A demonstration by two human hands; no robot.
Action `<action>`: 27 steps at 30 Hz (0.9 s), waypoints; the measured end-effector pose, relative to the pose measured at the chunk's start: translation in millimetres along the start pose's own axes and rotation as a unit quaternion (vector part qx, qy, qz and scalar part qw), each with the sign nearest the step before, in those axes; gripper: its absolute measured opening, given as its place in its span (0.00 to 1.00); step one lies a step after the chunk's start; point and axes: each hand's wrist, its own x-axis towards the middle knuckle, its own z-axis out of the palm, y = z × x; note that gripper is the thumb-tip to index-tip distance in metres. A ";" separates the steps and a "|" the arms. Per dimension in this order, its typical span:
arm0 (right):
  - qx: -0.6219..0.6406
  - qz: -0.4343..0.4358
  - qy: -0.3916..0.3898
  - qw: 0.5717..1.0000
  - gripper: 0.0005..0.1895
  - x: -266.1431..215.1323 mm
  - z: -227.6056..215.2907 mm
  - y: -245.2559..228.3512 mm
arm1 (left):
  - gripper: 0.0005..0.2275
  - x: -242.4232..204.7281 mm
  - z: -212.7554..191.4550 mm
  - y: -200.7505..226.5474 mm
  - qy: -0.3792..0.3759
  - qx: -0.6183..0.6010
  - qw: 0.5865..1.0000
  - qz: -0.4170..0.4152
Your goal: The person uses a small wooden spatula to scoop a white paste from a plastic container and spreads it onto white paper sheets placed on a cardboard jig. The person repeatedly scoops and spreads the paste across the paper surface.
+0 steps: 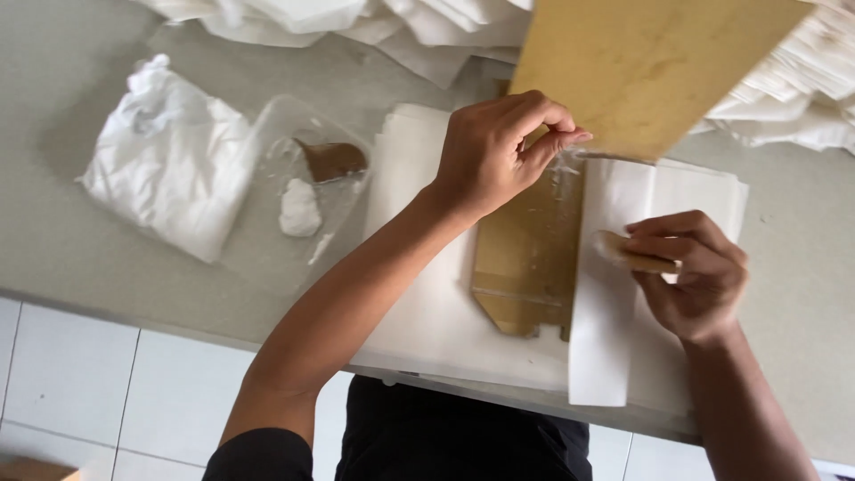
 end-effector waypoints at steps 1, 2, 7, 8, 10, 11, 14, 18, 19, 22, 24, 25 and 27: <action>0.005 -0.003 -0.004 1.000 0.08 0.7 2.0 0.2 | 0.09 -3.7 -5.9 -3.0 0.003 0.006 1.000 -0.002; 0.002 0.011 0.011 1.000 0.08 1.5 3.9 1.0 | 0.06 -7.2 -11.3 -6.4 0.015 0.006 1.000 -0.005; -0.007 -0.005 0.023 1.000 0.07 32.7 23.4 -18.7 | 0.05 -26.6 -9.7 -31.6 0.066 0.038 0.996 -0.037; -0.009 -0.026 0.015 1.000 0.06 45.8 29.8 -28.0 | 0.09 -25.5 -13.2 -27.6 0.064 0.030 0.996 -0.059; -0.010 -0.053 0.003 0.999 0.06 73.6 42.2 -45.1 | 0.14 -23.7 -15.4 -24.6 0.069 0.025 0.994 -0.080; -0.018 -0.075 -0.012 0.997 0.08 86.4 49.0 -53.7 | 0.13 -24.5 -14.4 -24.9 0.069 0.041 0.993 -0.087; 0.011 -0.126 -0.074 0.989 0.09 131.7 79.0 -82.5 | 0.13 -22.7 -17.2 -17.6 0.065 0.050 0.985 -0.153; -0.002 -0.233 -0.179 0.956 0.10 164.9 133.7 -96.0 | 0.10 -20.2 -21.6 -9.1 0.062 0.050 0.978 -0.192; -0.002 -0.235 -0.180 0.955 0.10 170.9 144.3 -101.8 | 0.10 -18.3 -19.9 -10.5 0.064 0.052 0.978 -0.191; -0.092 -0.300 -0.201 0.928 0.07 184.2 173.5 -115.0 | 0.11 -14.1 -16.4 -12.3 0.122 0.056 0.985 -0.112; -0.164 -0.333 -0.168 0.913 0.16 186.9 191.9 -117.6 | 0.09 -14.8 -17.9 -11.9 0.115 0.054 0.984 -0.128; -0.163 -0.334 -0.169 0.913 0.16 186.9 196.7 -117.6 | 0.09 -16.5 -16.2 -14.6 0.117 0.054 0.983 -0.128; -0.177 -0.335 -0.171 0.910 0.17 186.9 206.5 -117.1 | 0.09 -19.6 -12.9 -20.7 0.091 0.065 0.983 -0.144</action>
